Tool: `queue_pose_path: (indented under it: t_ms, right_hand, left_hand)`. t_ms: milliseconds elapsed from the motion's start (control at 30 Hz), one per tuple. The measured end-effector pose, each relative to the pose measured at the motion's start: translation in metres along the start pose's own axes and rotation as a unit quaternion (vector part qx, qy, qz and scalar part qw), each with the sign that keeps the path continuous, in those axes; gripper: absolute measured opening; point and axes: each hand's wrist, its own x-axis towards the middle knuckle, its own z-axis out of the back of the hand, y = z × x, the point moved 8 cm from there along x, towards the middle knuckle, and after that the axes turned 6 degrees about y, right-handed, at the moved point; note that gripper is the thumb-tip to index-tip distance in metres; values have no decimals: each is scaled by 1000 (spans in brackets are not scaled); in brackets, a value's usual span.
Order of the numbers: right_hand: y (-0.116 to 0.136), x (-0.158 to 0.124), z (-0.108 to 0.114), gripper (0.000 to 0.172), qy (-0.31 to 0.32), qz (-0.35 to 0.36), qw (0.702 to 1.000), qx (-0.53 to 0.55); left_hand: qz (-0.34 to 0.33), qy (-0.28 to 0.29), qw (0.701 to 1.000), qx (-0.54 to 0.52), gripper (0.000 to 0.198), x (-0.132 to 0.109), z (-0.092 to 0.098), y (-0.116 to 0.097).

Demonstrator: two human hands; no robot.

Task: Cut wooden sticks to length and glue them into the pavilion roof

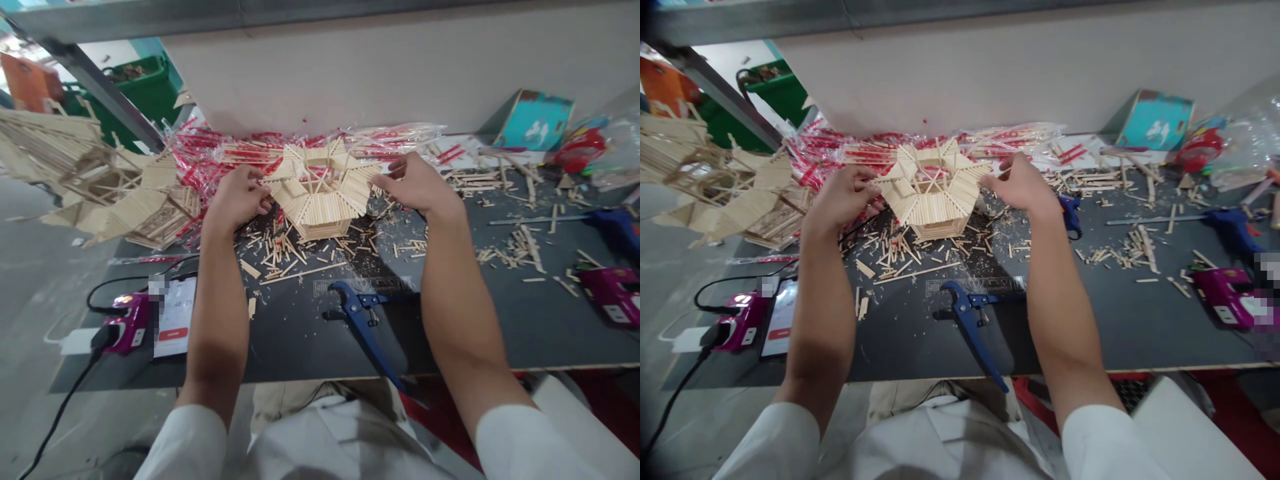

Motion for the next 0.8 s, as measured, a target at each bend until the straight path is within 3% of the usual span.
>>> queue_pose_path:
  t_ms: [67,133,200,300,567,667,800]
  right_hand:
    - [1,1,-4,81,-4,4,1000,28]
    - [14,0,-13,88,28,34,998,49]
    - [32,-2,-17,76,38,72,996,46]
    - [46,-5,-18,58,36,71,997,14]
    - [41,-7,-11,42,15,40,999,-8]
    - [44,-8,-10,37,1,39,999,-19]
    - [67,-17,1,30,-39,102,994,-12]
  left_hand:
    - [-3,3,1000,14,36,0,-2,-2]
    - [-9,4,1000,22,36,1,-3,-4]
    - [-12,-1,1000,20,37,0,-4,-5]
    - [-14,-11,1000,18,36,-1,-3,-7]
    - [-28,9,998,48,35,-2,-5,-9]
    - [-51,-24,990,129,34,-6,2,-17]
    - [-121,-87,964,220,32,-22,13,-46]
